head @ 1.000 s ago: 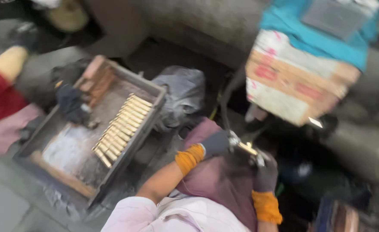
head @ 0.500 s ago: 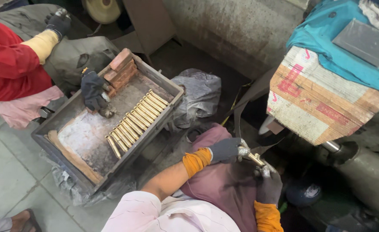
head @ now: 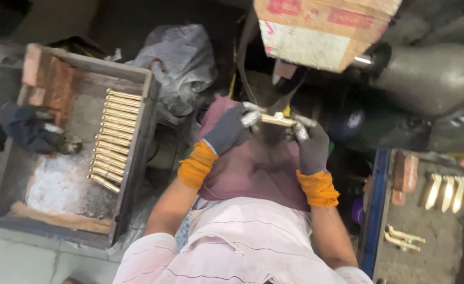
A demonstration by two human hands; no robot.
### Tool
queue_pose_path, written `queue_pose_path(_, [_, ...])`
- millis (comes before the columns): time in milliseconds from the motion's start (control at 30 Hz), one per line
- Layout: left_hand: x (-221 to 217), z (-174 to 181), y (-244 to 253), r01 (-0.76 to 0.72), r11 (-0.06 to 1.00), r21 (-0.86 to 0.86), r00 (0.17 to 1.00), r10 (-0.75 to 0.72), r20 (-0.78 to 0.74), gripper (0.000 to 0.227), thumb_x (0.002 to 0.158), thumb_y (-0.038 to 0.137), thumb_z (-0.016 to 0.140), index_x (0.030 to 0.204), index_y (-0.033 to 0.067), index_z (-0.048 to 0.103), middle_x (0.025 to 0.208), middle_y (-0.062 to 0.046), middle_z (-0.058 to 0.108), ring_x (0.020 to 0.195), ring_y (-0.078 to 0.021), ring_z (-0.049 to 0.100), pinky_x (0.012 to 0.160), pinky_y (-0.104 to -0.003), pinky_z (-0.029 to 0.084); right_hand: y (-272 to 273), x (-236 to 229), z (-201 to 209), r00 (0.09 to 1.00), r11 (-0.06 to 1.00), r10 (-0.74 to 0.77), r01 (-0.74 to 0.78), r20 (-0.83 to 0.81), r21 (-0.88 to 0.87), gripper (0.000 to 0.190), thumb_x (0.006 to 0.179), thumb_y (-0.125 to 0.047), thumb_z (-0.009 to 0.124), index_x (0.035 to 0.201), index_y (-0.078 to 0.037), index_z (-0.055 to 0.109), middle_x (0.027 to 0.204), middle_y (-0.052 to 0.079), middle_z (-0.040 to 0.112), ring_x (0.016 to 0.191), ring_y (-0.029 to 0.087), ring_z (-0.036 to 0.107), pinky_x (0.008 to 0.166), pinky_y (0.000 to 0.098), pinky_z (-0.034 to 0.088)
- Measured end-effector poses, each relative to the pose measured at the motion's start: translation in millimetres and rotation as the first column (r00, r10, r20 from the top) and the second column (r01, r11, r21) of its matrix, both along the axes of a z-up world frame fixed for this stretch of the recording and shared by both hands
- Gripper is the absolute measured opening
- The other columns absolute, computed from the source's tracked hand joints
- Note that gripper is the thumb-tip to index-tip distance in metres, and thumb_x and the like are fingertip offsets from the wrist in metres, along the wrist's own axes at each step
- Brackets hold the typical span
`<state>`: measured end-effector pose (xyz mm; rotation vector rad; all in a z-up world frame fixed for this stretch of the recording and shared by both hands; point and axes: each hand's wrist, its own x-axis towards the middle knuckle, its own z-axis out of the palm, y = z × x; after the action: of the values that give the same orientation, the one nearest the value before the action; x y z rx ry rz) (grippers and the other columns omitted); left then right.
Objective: The person sits on the floor and repeatedly polishes brass-colored metal parts using a bench grinder. They pick up each part, press it against the spinning wheel, rotate it to polish different sides, and place it back into a tray.
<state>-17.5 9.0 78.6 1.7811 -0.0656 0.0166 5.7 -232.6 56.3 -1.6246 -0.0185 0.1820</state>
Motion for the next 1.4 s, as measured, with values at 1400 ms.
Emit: queue_pose_path(1400, [-26.6, 6.0, 7.0, 0.203, 0.848, -0.489, 0.963, -0.264, -0.058, 0.051, 0.091, 0.015, 0.080, 0.137, 0.0072, 0.060, 0.114, 0.001, 0.067, 0.092, -0.0062, 0.061, 0.077, -0.022, 0.052, -24.3, -39.4, 57.8, 0.939, 0.997, 0.058, -0.071, 0.338, 0.026, 0.034, 0.099, 0.009, 0.069, 0.131, 0.004, 0.059, 0.131, 0.016, 0.066, 0.117, 0.021, 0.069, 0.095, 0.0296, 0.061])
